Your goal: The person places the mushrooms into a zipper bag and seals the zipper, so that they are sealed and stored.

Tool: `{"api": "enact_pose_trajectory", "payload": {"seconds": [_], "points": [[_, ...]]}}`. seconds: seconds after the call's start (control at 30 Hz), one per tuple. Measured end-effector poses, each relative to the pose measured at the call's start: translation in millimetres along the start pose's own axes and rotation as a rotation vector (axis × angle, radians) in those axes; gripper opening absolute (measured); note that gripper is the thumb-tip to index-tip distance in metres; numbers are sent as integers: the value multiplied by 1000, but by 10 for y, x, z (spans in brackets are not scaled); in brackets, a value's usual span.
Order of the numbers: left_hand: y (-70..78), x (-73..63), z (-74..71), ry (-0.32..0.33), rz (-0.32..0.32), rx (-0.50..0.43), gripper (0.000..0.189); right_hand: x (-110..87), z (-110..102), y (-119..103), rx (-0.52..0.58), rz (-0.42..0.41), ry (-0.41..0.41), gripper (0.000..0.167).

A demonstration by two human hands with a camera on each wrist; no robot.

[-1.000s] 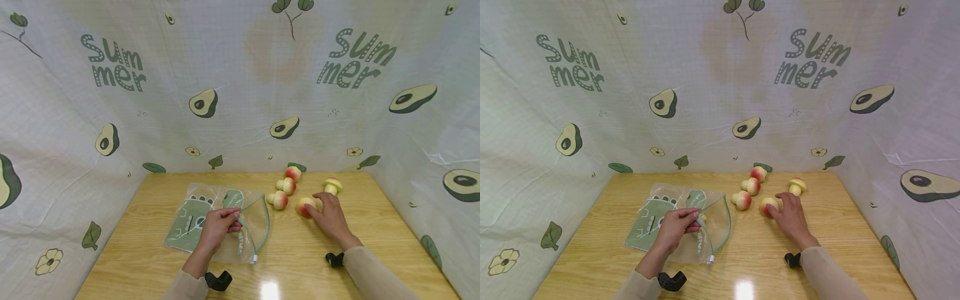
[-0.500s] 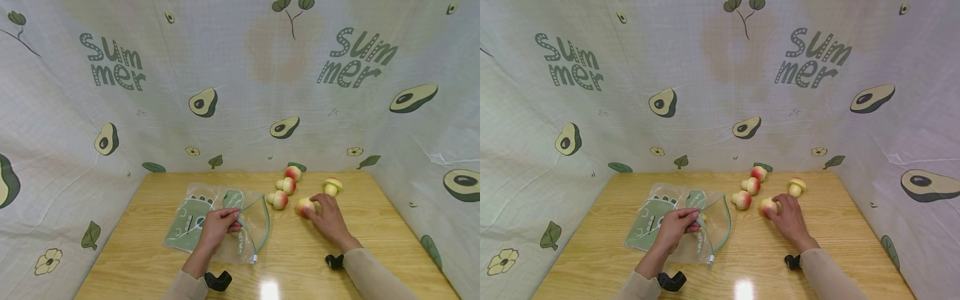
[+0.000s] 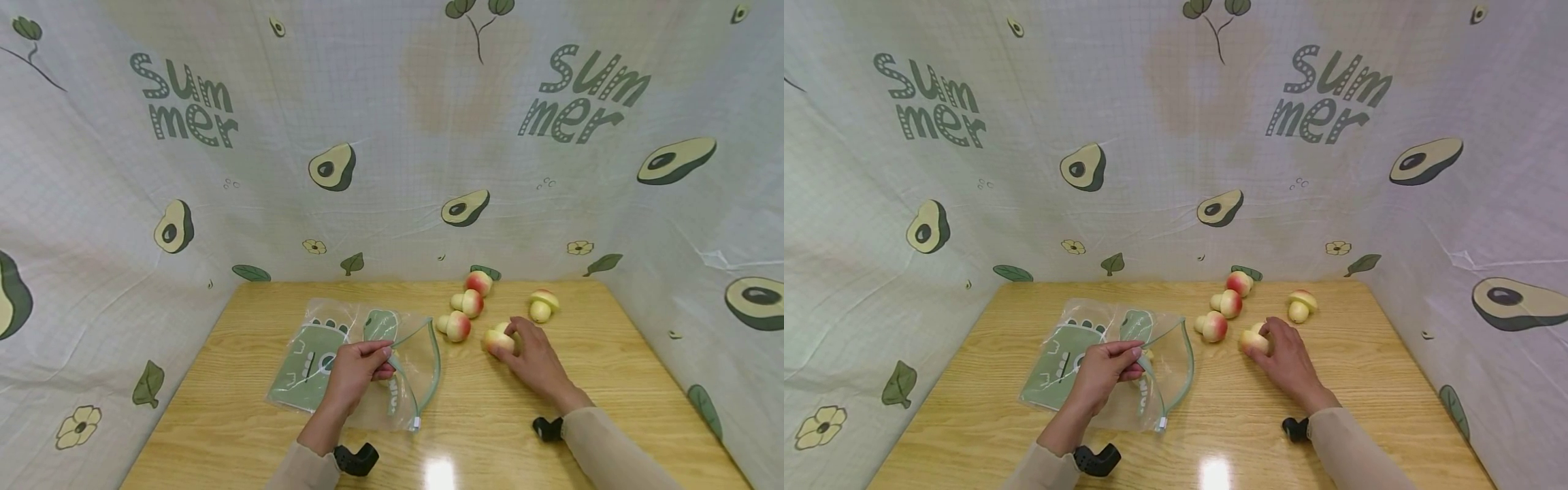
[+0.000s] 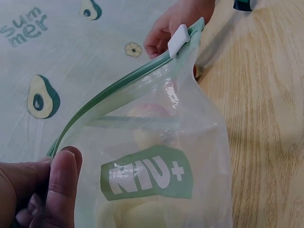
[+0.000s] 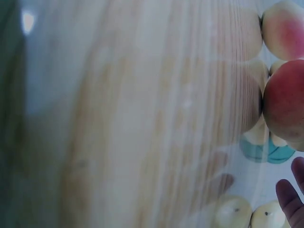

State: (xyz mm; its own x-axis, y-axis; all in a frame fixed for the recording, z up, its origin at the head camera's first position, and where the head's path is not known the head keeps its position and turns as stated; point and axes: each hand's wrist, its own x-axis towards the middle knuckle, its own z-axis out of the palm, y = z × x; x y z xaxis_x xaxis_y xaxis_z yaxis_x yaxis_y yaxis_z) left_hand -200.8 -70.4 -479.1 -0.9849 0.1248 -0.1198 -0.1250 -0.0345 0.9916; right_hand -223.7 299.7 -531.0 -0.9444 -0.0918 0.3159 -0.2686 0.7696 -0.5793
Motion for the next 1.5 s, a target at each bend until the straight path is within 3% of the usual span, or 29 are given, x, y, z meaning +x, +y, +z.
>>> {"api": "enact_pose_trajectory", "payload": {"seconds": [0.3, 0.57, 0.73, 1.13, 1.23, 1.5], "points": [[-1, -1, -1, 2, 3, -4, 27, -1, -16, -5, 11, 32, -42, 43], [-9, 1, 1, 0, 3, 1, 28, 25, 1, 10, 18, 32, -72, 78], [-11, 1, 3, 2, -3, 6, 29, 29, 28, 19, 6, 2, -100, 77], [-14, -4, -1, -3, 2, 8, 29, 49, -21, -36, 9, 40, -162, 88], [-18, -6, -3, -7, 3, 2, 30, 35, -3, -22, -39, 0, -131, 86], [-7, -2, 0, -4, 8, 7, 28, 41, 90, 18, -178, -194, 76, 84]]}}
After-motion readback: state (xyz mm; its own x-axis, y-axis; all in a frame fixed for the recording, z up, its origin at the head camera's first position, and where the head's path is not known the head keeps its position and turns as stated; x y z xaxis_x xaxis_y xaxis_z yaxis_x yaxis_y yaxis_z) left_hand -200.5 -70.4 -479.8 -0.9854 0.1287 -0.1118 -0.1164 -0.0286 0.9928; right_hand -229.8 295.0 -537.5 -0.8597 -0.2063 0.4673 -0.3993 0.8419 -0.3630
